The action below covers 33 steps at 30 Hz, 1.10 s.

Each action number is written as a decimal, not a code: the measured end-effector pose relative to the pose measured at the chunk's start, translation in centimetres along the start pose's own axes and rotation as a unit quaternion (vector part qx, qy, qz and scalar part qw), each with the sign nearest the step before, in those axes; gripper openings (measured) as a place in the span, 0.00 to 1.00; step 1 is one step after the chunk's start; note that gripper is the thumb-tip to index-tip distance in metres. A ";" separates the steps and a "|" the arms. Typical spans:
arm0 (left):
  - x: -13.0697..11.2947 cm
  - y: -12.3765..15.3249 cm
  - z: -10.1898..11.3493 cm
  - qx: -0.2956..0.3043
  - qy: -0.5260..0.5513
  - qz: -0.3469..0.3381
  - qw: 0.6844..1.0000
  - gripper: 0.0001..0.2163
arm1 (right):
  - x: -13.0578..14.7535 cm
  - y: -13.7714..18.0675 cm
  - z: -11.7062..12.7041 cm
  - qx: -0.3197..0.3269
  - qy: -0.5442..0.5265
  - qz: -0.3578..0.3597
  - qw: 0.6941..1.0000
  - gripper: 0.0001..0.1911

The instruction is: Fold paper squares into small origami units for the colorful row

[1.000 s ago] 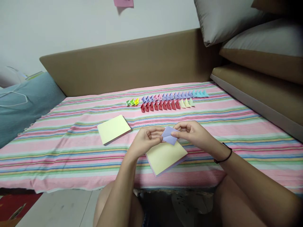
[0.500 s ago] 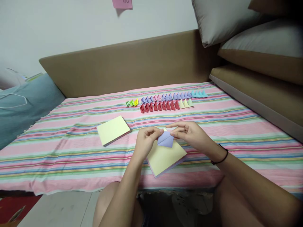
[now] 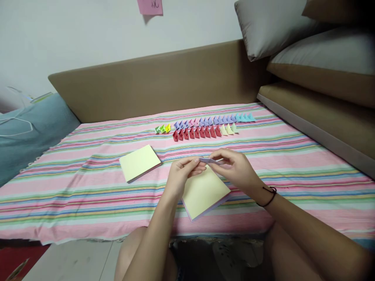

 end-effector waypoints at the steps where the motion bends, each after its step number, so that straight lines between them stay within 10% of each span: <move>1: 0.2 0.0 -0.1 -0.003 0.029 0.009 1.000 0.12 | 0.9 0.2 0.3 -0.021 0.065 0.055 0.996 0.05; 8: 0.9 0.2 -0.2 -0.029 0.090 0.020 0.995 0.15 | 4.1 1.6 -0.7 -0.040 0.350 0.251 0.902 0.14; 22: -1.9 0.2 0.5 -0.029 -0.097 -0.129 0.986 0.15 | 2.5 0.5 -0.4 0.065 0.153 0.210 0.963 0.08; 33: -1.2 0.1 0.4 0.000 -0.111 -0.076 0.991 0.09 | 2.3 0.5 -0.2 0.077 0.128 0.230 0.962 0.10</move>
Point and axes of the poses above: each hand's wrist, its own y-axis away from the middle knuckle, its own z-axis out of the back of the hand, x = y × z, the point moved 8 cm from there along -y, towards the middle knuckle, and after that the axes turned 7 degrees about y, right-handed, at the moved point
